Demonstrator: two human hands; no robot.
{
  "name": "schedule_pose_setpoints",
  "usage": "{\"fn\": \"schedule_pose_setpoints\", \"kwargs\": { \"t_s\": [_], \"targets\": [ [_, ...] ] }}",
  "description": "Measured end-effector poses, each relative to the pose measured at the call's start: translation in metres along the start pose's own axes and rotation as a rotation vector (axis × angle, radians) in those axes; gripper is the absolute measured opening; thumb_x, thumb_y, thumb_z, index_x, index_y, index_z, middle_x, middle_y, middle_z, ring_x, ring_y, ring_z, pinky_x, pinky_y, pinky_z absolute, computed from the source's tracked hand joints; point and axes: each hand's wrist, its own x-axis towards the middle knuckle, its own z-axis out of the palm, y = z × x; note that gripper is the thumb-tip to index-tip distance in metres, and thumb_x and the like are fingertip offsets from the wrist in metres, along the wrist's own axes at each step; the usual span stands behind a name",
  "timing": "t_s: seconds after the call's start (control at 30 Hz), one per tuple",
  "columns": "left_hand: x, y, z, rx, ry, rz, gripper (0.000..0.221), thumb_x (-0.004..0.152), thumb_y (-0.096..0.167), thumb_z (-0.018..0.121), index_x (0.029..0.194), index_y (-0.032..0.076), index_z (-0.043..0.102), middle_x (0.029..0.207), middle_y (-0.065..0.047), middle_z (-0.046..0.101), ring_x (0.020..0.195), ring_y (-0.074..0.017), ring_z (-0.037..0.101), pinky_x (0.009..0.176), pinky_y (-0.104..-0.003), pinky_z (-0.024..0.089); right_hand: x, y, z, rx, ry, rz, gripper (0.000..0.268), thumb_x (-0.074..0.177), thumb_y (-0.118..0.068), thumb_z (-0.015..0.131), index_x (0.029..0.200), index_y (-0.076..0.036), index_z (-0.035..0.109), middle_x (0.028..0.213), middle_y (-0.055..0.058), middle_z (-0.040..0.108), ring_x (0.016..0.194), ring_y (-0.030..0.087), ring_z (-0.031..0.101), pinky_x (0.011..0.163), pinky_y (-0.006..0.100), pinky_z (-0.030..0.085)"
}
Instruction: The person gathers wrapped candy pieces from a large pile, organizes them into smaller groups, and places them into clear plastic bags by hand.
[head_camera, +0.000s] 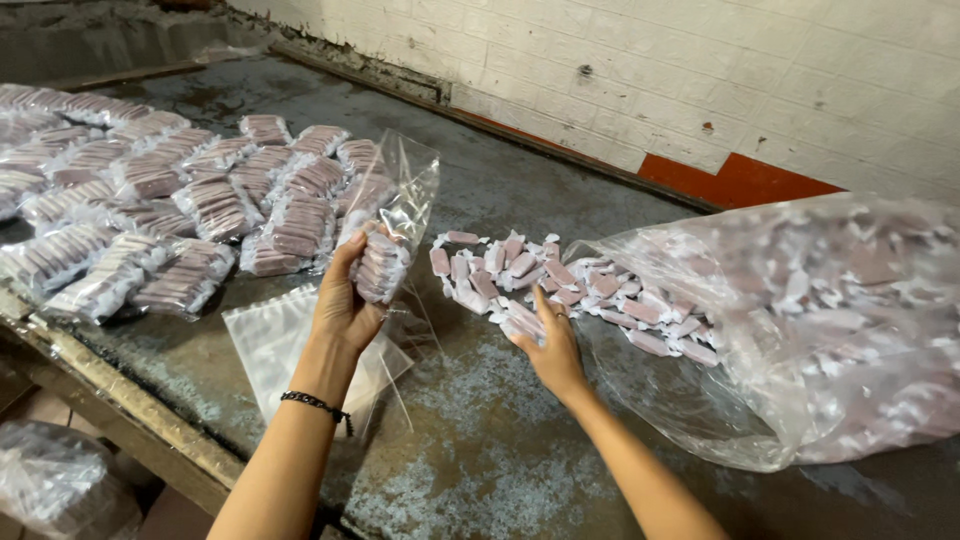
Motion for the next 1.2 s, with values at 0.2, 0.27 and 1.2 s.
{"fn": "schedule_pose_setpoints", "kwargs": {
  "t_s": [0.2,0.27,1.2],
  "targets": [
    [0.01,-0.006,-0.012,0.066,0.055,-0.007,0.038,0.089,0.021,0.076,0.12,0.001,0.067,0.113,-0.015,0.074,0.1,-0.025,0.075,0.09,-0.043,0.063,0.012,0.065,0.005,-0.42,-0.16,0.027,0.054,0.092,-0.035,0.072,0.131,-0.002,0.056,0.146,0.025,0.05,0.143,0.049,0.04,0.111,0.065,0.037],
    [-0.004,-0.015,-0.005,0.089,0.062,-0.02,0.038,0.09,0.02,0.075,0.121,0.0,0.066,0.113,-0.015,0.074,0.101,-0.0256,0.075,0.089,-0.044,0.063,0.014,0.092,0.005,-0.388,-0.152,-0.052,0.053,0.093,-0.038,0.071,0.13,-0.003,0.056,0.136,0.023,0.057,0.133,0.044,0.05,0.108,0.057,0.043],
    [-0.095,-0.16,0.013,0.205,0.039,-0.307,0.027,0.078,-0.002,0.079,0.097,0.007,0.062,0.092,-0.015,0.076,0.08,-0.0245,0.074,0.075,-0.038,0.062,-0.116,0.0,-0.044,0.117,-0.226,-0.095,0.049,0.08,-0.021,0.083,0.122,-0.009,0.06,0.119,0.009,0.069,0.112,0.027,0.067,0.096,0.035,0.049]
  ]
}}
